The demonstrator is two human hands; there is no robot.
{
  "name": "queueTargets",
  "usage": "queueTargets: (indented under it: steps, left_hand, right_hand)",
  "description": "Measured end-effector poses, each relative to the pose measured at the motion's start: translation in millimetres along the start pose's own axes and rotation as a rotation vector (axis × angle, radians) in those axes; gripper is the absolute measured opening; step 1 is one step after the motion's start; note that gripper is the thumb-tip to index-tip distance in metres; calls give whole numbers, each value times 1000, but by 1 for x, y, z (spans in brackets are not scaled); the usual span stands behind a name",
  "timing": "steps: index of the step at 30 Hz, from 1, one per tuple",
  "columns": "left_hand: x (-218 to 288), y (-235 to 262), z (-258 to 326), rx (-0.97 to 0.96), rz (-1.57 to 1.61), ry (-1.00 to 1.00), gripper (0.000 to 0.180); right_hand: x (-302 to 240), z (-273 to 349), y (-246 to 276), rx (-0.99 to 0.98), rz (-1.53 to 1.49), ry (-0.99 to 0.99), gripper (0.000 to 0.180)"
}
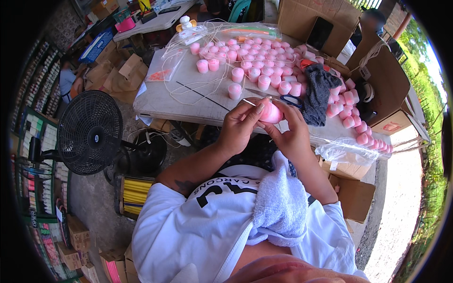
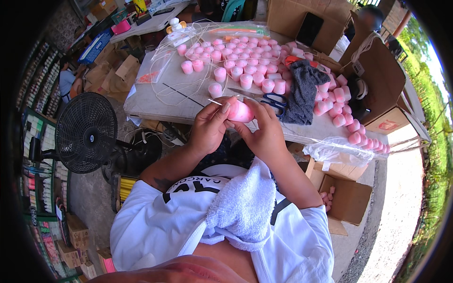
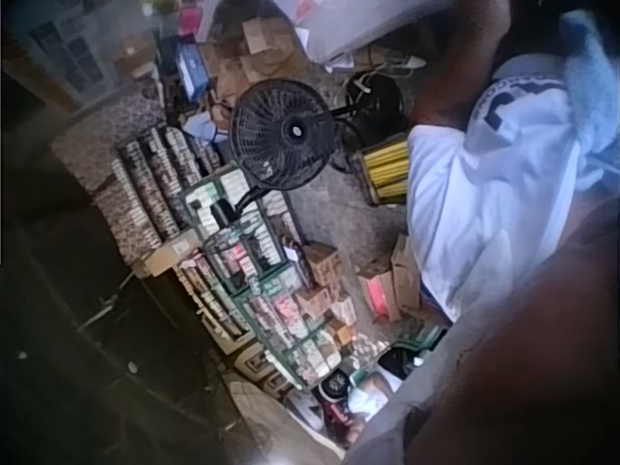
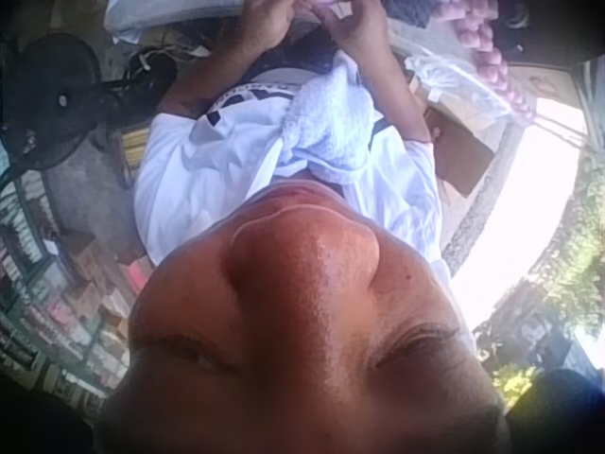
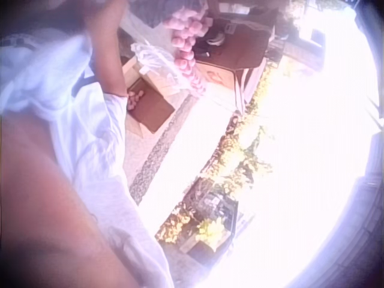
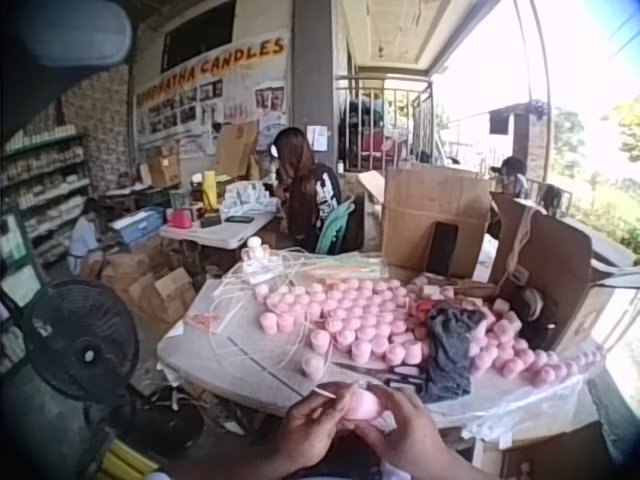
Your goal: The person threads pink cylindrical candles onto a string, ties knots between them, and uses scissors to trim excess string. The person repeats this process to create a string of candles.
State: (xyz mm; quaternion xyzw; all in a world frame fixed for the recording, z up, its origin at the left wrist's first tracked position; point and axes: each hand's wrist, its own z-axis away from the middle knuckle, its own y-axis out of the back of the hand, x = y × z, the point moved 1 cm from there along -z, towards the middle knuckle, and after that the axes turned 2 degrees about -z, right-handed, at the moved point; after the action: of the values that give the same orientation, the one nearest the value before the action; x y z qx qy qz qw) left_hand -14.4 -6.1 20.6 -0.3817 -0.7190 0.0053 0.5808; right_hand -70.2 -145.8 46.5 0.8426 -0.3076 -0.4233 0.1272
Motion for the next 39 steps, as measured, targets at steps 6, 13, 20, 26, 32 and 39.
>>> queueTargets:
  steps: [6, 13, 20, 26, 32, 39]
  left_hand:
    - [77, 58, -15, 219, -19, -361, 17]
    - [174, 251, 89, 899, -218, -504, 24]
    - [100, 449, 293, 1646, -321, -34, 23]
    - [36, 484, 331, 900, -1411, 1187, 35]
    - [68, 151, 75, -7, -679, 392, 54]
    - [15, 33, -2, -340, -866, -139, 75]
  right_hand:
    - [2, -2, 30, -34, 155, 19, 46]
    - [2, 11, 86, -167, 436, 9, 46]
    - [15, 23, 90, -213, 646, -16, 45]
    - [18, 15, 59, -387, 382, -27, 40]
    - [7, -19, 6, -446, 130, 171, 45]
    - [-3, -37, 1, -391, 92, 78, 47]
